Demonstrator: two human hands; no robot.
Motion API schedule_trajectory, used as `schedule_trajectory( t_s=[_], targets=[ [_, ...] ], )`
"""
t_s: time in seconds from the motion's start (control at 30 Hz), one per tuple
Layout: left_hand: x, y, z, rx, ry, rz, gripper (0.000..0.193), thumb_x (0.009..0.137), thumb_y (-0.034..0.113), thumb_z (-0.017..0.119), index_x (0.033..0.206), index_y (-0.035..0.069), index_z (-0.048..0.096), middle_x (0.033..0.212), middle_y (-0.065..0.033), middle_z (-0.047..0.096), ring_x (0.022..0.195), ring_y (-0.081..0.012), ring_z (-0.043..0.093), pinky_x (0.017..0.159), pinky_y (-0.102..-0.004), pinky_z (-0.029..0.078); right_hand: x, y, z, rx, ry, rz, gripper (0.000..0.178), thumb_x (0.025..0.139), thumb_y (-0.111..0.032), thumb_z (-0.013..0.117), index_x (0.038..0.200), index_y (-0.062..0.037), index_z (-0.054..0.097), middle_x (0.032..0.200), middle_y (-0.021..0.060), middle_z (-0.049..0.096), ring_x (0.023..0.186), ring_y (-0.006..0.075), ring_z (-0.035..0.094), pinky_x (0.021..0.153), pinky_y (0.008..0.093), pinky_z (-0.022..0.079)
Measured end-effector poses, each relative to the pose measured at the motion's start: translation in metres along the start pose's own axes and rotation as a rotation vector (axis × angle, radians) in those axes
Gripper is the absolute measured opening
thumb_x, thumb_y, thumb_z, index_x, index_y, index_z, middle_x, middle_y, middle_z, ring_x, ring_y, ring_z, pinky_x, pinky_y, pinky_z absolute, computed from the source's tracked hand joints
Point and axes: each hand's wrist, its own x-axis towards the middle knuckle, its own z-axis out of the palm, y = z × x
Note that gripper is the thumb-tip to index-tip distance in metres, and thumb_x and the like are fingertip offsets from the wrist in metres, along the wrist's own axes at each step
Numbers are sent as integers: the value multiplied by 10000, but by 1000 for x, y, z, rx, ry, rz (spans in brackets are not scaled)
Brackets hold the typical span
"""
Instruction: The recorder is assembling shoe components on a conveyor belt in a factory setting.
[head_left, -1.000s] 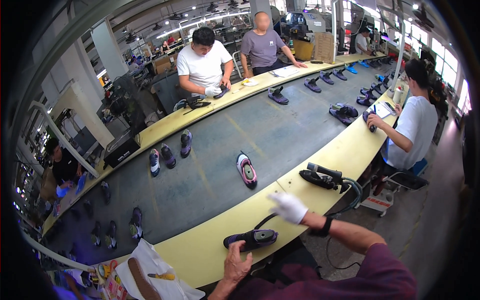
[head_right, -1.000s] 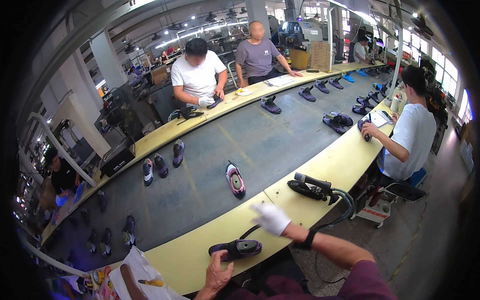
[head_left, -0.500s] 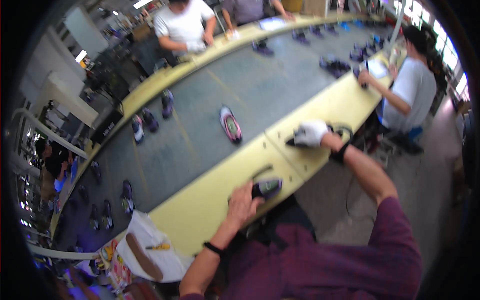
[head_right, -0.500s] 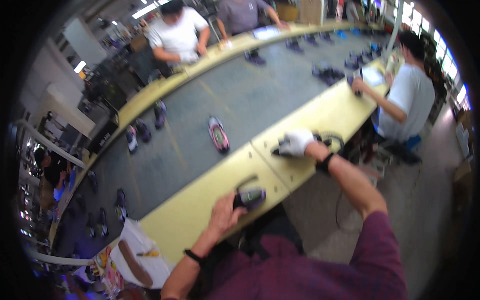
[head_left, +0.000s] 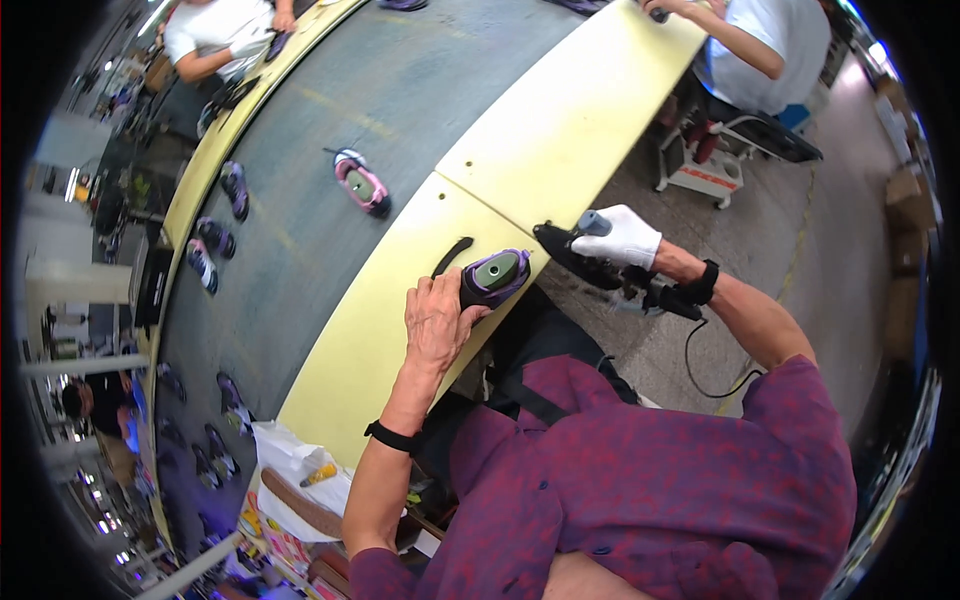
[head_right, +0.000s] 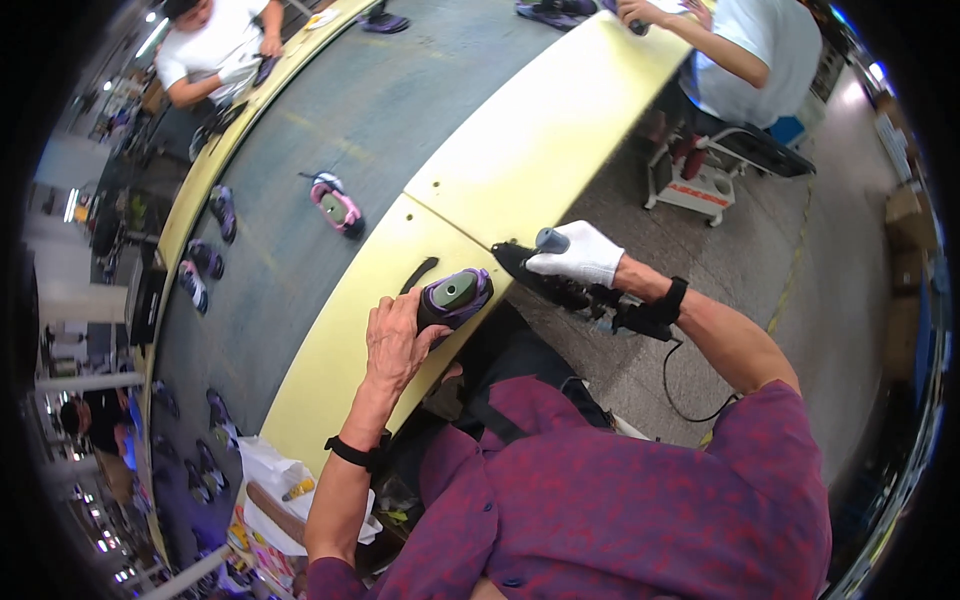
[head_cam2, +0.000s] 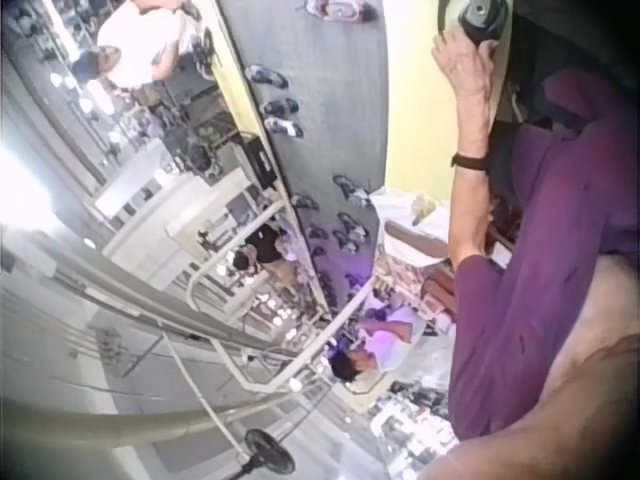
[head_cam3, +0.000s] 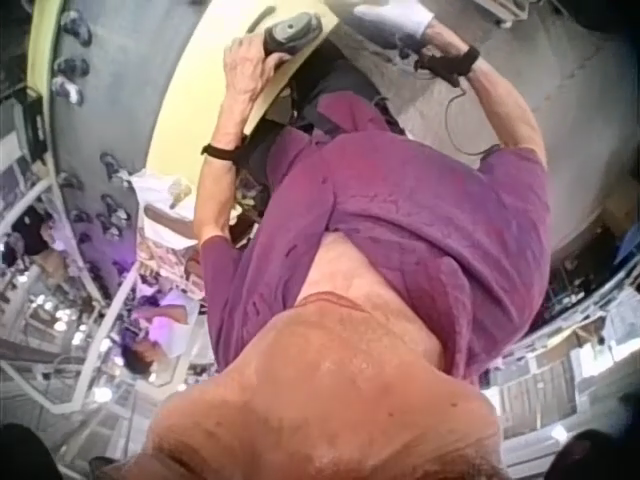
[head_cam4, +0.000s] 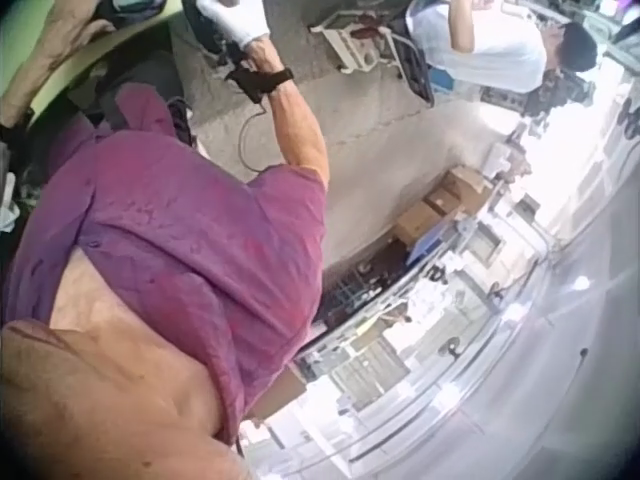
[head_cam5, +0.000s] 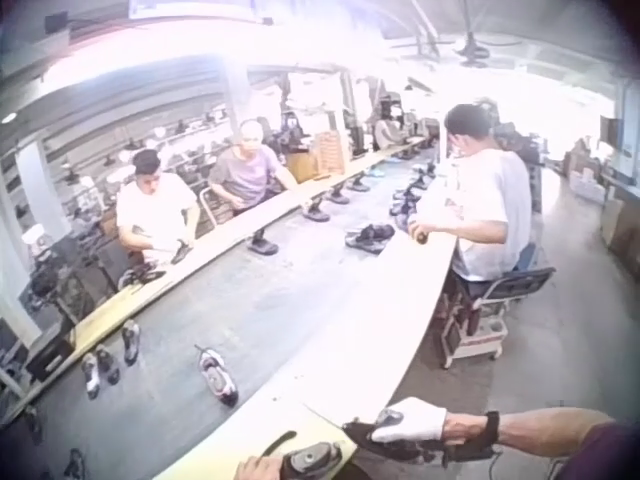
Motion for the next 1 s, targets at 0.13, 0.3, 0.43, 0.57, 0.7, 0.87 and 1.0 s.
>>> schedule_trajectory(
  t_s=[0.13,0.3,0.43,0.57,0.7,0.87,1.0],
  targets=[
    [15,10,5,-12,1,41,736,804,327,912,1390,0,608,1213,-139,714,1065,-343,623,897,-469,458,-3,28,12,176,-55,201,314,952,-381,822,935,-77,746,699,-16,631,566,79,544,486,265,403],
    [26,16,1,23,-75,40,738,819,325,903,1408,-2,603,1247,-139,709,1072,-351,621,908,-473,458,2,2,7,240,-99,212,334,953,-394,813,928,-70,735,699,0,626,563,86,543,491,276,423],
    [26,15,3,35,-73,34,746,831,328,899,1425,-4,592,1240,-149,702,1083,-353,618,917,-470,459,16,-28,4,-63,-127,-199,483,915,-464,823,1002,0,723,838,128,713,781,219,646,747,401,523],
    [22,14,5,34,-42,24,765,848,339,895,1447,-13,575,1256,-176,687,1100,-374,624,957,-488,473,11,-51,-8,-84,-178,-154,472,909,-458,830,1020,-10,730,857,134,729,827,233,660,802,414,534],
    [18,8,1,3,52,38,769,848,334,907,1437,-27,570,1273,-216,664,1148,-402,641,979,-499,487,4,-24,-35,81,-46,41,403,922,-438,831,934,-44,743,778,36,689,672,136,638,597,314,523],
    [20,7,-2,-31,52,11,735,857,346,887,1426,-4,579,1277,-203,651,1125,-390,630,970,-492,483,9,2,-50,135,-40,139,381,937,-430,819,856,-77,701,677,0,614,539,102,566,487,278,440],
    [23,12,7,32,-11,45,658,854,300,865,1406,41,616,1224,-148,676,1097,-372,621,932,-488,484,25,-14,-22,134,-184,-5,409,932,-449,833,1017,-64,722,711,11,614,568,119,565,490,294,437]
  ],
)
